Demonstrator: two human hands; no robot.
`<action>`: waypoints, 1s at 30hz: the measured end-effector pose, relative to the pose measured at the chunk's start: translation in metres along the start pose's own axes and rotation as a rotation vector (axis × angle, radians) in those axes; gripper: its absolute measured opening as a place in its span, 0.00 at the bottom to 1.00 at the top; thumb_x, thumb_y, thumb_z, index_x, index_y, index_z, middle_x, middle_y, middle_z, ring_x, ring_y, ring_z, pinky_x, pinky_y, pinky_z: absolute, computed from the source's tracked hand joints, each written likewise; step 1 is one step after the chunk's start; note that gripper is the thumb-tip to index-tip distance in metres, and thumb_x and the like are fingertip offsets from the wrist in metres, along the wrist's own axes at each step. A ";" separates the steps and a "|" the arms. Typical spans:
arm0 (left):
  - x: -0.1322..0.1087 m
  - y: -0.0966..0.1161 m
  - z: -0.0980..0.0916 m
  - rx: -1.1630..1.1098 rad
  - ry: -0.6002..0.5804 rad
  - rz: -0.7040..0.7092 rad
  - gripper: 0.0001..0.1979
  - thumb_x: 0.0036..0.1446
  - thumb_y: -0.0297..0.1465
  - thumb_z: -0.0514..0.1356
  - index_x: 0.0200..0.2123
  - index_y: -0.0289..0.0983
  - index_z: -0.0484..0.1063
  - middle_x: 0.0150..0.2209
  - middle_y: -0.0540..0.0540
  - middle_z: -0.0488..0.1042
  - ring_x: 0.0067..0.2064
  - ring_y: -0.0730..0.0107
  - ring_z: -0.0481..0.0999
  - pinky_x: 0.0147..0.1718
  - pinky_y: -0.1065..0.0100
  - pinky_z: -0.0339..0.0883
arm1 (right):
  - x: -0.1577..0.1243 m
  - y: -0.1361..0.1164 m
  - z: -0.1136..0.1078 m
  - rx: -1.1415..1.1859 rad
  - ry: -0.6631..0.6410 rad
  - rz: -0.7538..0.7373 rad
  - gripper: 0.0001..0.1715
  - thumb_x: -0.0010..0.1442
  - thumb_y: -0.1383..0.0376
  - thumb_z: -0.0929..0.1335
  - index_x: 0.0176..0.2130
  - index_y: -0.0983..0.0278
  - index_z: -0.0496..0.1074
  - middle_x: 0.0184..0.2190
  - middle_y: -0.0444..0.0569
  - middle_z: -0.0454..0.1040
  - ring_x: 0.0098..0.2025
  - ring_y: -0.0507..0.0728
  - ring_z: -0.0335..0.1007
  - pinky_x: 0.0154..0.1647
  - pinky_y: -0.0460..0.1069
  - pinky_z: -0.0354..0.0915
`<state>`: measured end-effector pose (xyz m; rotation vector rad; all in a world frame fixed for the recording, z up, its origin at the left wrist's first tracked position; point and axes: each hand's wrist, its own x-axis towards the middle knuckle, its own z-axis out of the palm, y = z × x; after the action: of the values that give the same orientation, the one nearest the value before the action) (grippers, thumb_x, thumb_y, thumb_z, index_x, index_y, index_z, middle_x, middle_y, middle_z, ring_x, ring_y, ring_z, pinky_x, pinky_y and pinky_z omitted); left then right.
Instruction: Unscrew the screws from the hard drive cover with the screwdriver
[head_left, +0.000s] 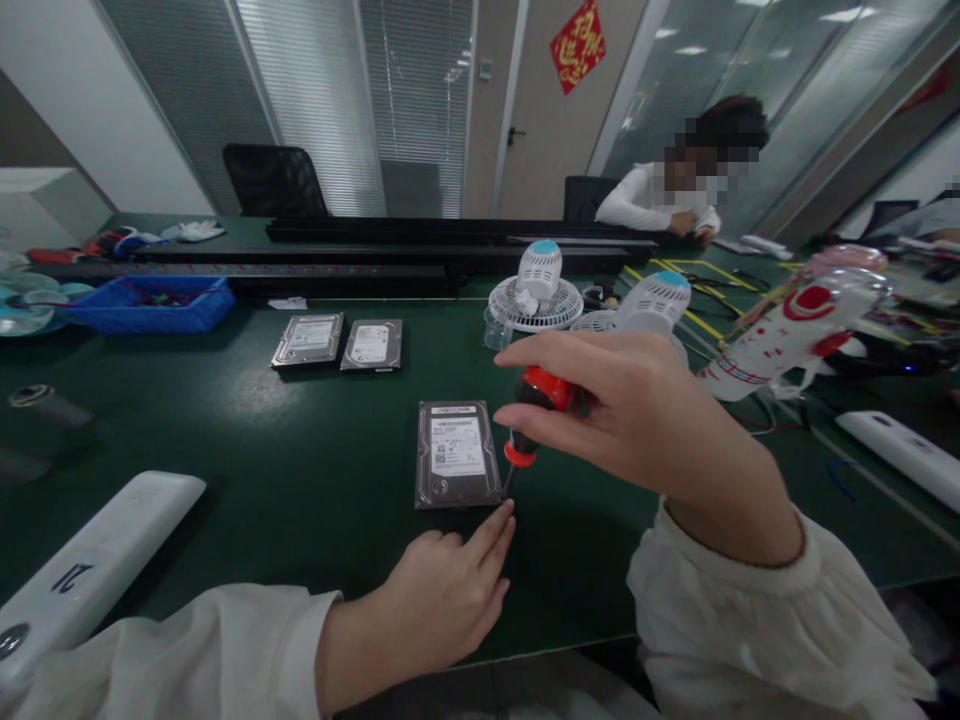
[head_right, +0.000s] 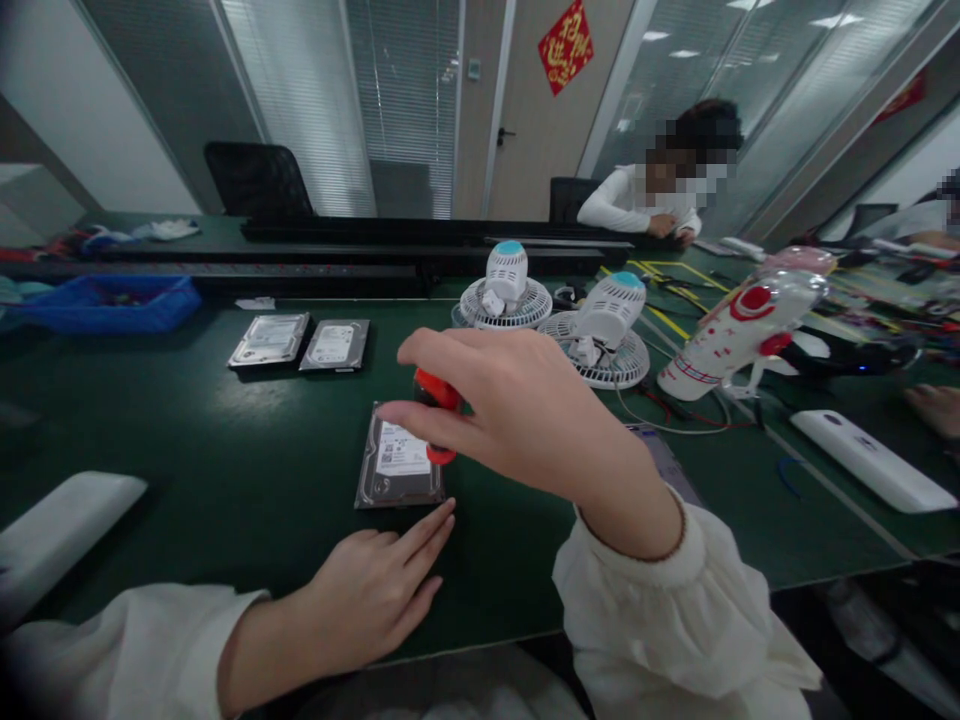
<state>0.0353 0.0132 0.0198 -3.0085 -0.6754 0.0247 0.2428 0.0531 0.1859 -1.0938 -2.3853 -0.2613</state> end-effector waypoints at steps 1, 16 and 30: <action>0.000 0.000 0.001 0.001 0.003 -0.004 0.31 0.76 0.37 0.54 0.74 0.25 0.64 0.74 0.22 0.62 0.36 0.60 0.86 0.31 0.59 0.80 | 0.000 0.001 -0.001 0.007 -0.017 0.001 0.24 0.72 0.51 0.69 0.51 0.68 0.79 0.34 0.50 0.83 0.33 0.57 0.78 0.33 0.50 0.64; -0.001 0.000 0.001 -0.005 -0.008 -0.012 0.31 0.75 0.36 0.53 0.75 0.26 0.63 0.74 0.22 0.62 0.37 0.60 0.87 0.34 0.59 0.81 | -0.002 0.003 -0.005 0.056 -0.080 -0.011 0.24 0.74 0.55 0.67 0.58 0.70 0.76 0.44 0.56 0.85 0.43 0.61 0.82 0.40 0.53 0.70; 0.000 0.000 0.002 -0.027 0.010 -0.019 0.31 0.75 0.37 0.55 0.74 0.26 0.64 0.73 0.21 0.64 0.37 0.59 0.86 0.32 0.59 0.80 | -0.005 0.007 -0.008 0.072 -0.060 0.004 0.26 0.69 0.61 0.68 0.61 0.71 0.76 0.47 0.57 0.86 0.42 0.59 0.83 0.43 0.53 0.71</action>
<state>0.0351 0.0133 0.0183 -3.0254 -0.7097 -0.0003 0.2538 0.0519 0.1897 -1.0871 -2.4256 -0.1416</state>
